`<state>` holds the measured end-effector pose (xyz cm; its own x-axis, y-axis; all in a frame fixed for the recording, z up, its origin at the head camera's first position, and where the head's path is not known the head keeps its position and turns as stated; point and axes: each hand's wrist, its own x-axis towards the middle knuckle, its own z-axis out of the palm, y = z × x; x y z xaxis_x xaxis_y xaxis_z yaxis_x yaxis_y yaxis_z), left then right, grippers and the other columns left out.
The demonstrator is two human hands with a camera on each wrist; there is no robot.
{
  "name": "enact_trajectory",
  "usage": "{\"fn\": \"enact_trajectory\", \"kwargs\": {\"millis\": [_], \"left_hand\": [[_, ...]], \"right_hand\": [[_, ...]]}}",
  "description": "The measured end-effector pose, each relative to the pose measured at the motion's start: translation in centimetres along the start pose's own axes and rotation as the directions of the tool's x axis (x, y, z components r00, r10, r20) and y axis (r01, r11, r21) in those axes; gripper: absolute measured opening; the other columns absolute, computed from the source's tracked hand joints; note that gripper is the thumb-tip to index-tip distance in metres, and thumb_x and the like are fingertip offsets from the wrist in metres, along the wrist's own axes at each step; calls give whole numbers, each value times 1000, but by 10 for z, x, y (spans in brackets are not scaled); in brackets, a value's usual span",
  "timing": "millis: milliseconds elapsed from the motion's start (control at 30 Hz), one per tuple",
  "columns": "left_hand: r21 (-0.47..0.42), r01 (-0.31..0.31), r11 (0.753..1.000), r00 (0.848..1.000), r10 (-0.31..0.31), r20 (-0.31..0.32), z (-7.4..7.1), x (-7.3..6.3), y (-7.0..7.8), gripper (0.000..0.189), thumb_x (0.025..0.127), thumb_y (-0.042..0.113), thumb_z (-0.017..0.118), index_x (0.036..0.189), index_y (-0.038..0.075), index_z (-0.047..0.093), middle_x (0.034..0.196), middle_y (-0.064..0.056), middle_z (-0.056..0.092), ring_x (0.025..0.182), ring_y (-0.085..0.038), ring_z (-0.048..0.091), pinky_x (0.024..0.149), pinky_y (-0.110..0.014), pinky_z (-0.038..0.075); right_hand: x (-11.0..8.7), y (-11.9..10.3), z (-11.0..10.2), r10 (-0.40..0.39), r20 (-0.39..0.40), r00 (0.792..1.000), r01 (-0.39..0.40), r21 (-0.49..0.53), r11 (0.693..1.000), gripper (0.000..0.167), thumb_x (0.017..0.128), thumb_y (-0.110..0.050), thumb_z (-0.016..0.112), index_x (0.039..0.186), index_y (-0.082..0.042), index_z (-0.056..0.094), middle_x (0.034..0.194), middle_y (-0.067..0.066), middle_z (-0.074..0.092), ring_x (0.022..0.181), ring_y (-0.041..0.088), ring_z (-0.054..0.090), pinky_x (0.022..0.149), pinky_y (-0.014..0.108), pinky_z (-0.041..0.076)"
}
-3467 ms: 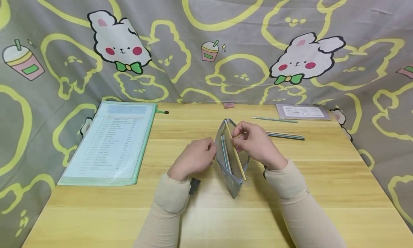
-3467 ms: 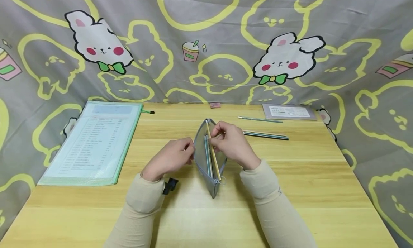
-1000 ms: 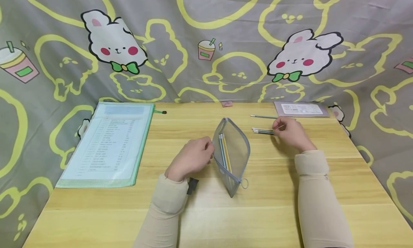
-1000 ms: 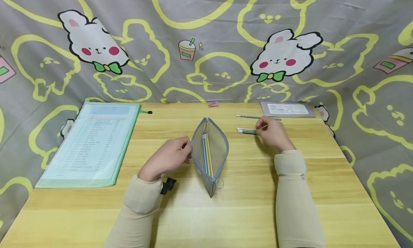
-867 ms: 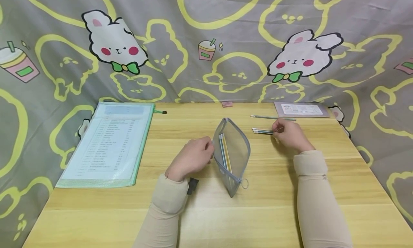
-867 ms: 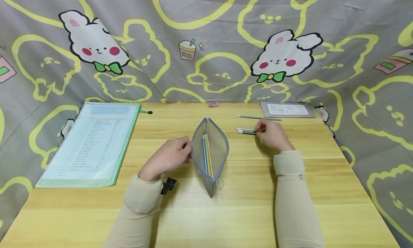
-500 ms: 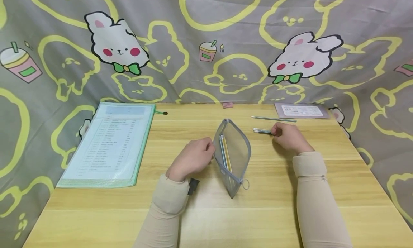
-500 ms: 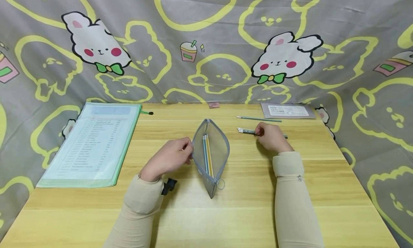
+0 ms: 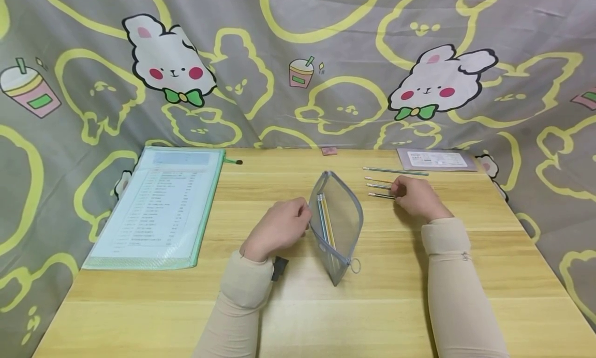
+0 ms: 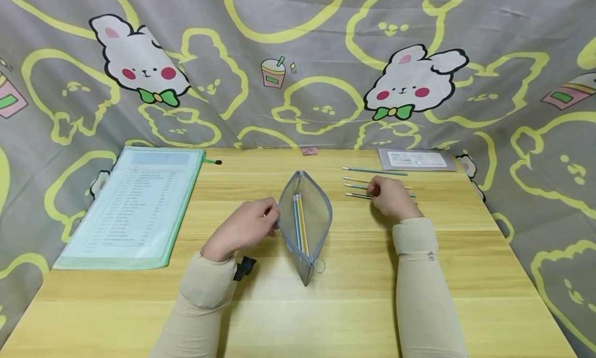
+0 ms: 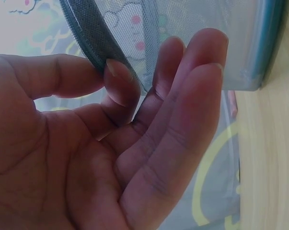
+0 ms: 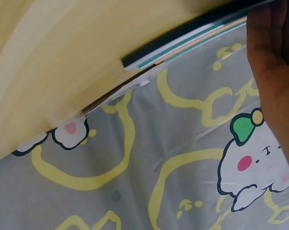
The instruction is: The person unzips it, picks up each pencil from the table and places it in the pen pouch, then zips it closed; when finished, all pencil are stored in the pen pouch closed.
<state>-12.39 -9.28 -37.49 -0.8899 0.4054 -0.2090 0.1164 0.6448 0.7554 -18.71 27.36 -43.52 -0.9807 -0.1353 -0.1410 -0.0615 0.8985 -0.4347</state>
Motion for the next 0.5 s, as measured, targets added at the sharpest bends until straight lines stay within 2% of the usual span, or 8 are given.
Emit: {"fn": "enact_trajectory", "kwargs": {"millis": [200, 333, 500], "left_hand": [[4, -2, 1000, 1000, 2, 1, 0, 1, 1, 28, 109, 20, 43, 92, 13, 64, 76, -1, 64, 60, -16, 48, 55, -30, 40], [3, -6, 1000, 1000, 6, -2, 0, 1, 2, 28, 109, 19, 43, 92, 12, 64, 76, -1, 64, 59, -15, 48, 54, -30, 40], [3, -10, 1000, 1000, 10, -4, 1, 1, 1, 29, 110, 19, 42, 91, 12, 63, 76, 0, 66, 58, -15, 50, 53, -28, 40]], "right_hand": [[-5, 2, -7, -39, 54, 998, 41, -44, 998, 25, 75, 5, 66, 98, -4, 66, 96, 14, 71, 93, 34, 63, 88, 54, 50], [-8, 2, -11, -33, 86, 996, 39, -66, 997, 25, 74, 4, 66, 96, -6, 66, 94, 11, 70, 91, 31, 61, 86, 48, 48], [-8, -4, -11, -32, 128, 991, 41, -67, 997, 24, 74, 4, 66, 95, -8, 66, 95, 10, 71, 91, 29, 62, 86, 48, 50]]}}
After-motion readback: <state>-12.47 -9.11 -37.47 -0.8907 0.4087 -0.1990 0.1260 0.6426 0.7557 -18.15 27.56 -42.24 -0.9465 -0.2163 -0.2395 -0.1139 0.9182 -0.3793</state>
